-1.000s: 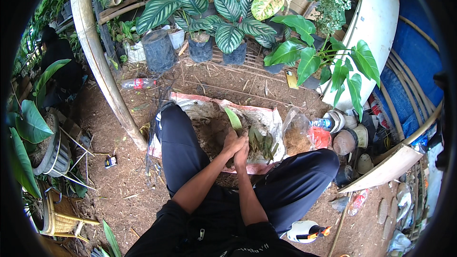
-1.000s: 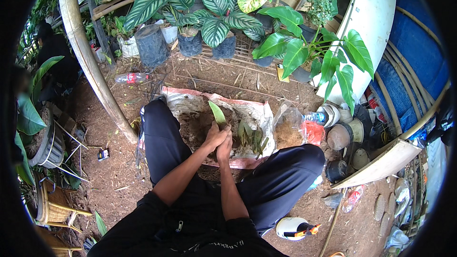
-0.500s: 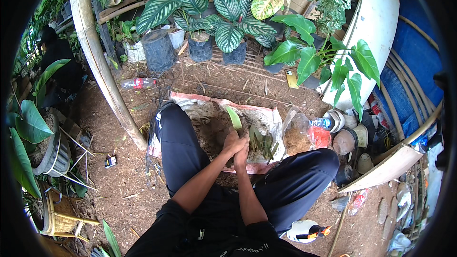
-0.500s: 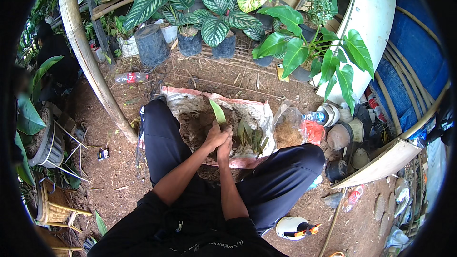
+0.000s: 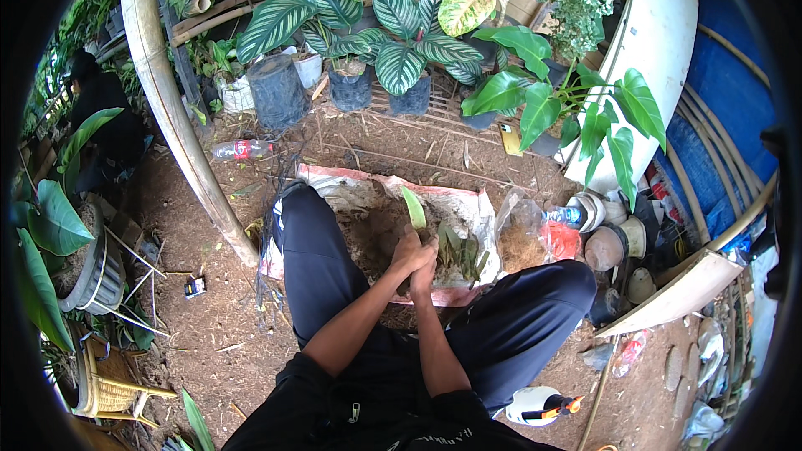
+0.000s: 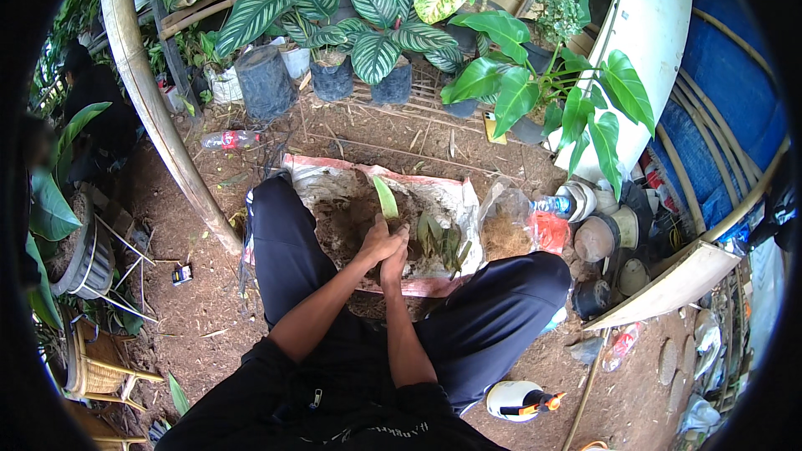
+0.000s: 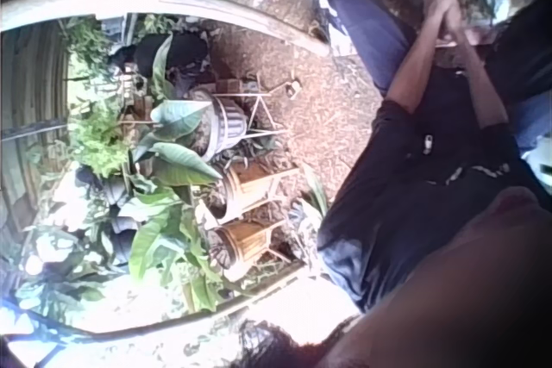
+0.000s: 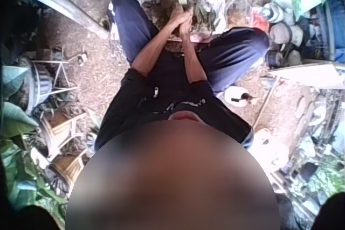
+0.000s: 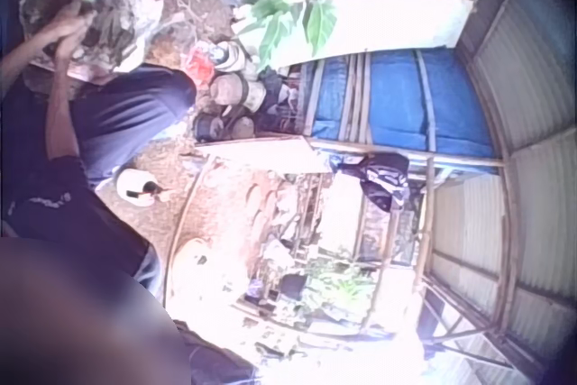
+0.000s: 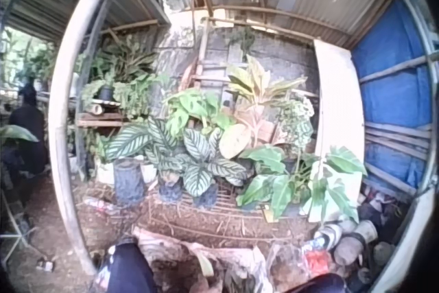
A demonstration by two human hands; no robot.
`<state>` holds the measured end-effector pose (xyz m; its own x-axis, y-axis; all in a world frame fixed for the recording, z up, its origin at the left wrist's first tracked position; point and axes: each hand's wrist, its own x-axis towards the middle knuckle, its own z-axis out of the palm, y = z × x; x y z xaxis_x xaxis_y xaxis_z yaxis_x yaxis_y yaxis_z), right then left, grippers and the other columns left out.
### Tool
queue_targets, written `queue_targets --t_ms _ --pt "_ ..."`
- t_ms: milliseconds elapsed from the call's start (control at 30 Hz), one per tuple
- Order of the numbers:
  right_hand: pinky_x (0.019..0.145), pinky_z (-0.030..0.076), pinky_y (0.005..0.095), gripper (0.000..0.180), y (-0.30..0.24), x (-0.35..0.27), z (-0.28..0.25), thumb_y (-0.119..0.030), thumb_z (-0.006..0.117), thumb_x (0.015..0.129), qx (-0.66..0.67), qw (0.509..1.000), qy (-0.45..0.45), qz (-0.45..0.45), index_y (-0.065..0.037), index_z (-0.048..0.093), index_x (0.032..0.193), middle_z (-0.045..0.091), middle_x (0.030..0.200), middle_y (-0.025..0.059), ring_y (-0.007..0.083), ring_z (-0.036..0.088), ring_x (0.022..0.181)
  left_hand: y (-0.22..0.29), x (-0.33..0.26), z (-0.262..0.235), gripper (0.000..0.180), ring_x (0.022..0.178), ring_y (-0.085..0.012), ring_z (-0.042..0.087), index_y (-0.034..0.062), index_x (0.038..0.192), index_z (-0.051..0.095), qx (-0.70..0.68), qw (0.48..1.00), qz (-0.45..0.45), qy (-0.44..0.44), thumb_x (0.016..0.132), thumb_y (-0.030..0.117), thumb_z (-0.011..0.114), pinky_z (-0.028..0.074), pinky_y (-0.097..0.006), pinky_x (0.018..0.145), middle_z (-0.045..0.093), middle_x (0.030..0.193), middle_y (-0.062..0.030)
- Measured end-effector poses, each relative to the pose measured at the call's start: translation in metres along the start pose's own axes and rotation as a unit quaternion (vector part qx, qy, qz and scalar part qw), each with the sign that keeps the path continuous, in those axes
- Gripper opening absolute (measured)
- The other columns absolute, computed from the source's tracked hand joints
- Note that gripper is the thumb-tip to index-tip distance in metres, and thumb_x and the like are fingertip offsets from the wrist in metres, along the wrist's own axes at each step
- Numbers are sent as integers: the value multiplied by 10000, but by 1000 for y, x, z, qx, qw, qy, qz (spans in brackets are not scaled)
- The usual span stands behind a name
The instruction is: The person sits cross-legged and packs soil around a small plant held in a bag, using both hands to press and shape the soil. The person continues to adjust the soil and plant within the bag throughout the clip.
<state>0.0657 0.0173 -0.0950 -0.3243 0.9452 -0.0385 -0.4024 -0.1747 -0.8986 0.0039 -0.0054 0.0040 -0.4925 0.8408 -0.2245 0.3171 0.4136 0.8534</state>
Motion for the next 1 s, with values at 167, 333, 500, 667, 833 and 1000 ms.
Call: queue_targets --t_ms 167,333,500,667,833,1000 --pt "1053 281 308 597 -2 -1 2 -432 227 989 -17 1000 4 -7 0 268 1399 340 1409 98 201 349 1278 3 -3 -3 716 971 -434 582 -80 1143 327 5 1000 0 16 792 490 583 475 -443 846 573 1022 -333" --pt "1050 285 308 599 -5 -1 3 -434 226 989 -32 999 7 -12 3 273 1396 347 1401 100 202 355 1272 0 0 0 744 981 -434 576 -95 1156 327 -11 1000 10 23 793 507 570 474 -439 850 569 1032 -334" --pt "1046 289 308 600 -6 -3 2 -436 226 989 -43 999 9 -13 5 279 1393 355 1394 102 202 362 1266 -3 2 2 765 986 -429 575 -105 1167 327 -10 1000 7 22 793 519 565 474 -435 852 566 1043 -333" --pt "1043 293 308 602 -7 -2 2 -438 225 988 -51 999 10 -14 7 284 1389 363 1387 104 202 368 1261 -4 3 3 767 977 -424 581 -105 1161 326 -9 999 16 26 795 527 561 476 -434 842 573 1030 -329" --pt "1040 297 308 604 -8 -1 2 -440 225 988 -57 998 10 -17 9 289 1386 370 1380 106 203 375 1255 -4 3 4 761 961 -426 586 -104 1144 332 -20 999 22 30 794 534 557 479 -439 824 584 997 -326" --pt "1037 301 308 606 -9 -1 3 -442 224 987 -60 998 10 -18 11 295 1383 378 1373 108 203 381 1249 -2 2 1 775 971 -422 584 -114 1153 347 -2 1000 14 25 794 542 551 480 -440 829 583 1008 -325"
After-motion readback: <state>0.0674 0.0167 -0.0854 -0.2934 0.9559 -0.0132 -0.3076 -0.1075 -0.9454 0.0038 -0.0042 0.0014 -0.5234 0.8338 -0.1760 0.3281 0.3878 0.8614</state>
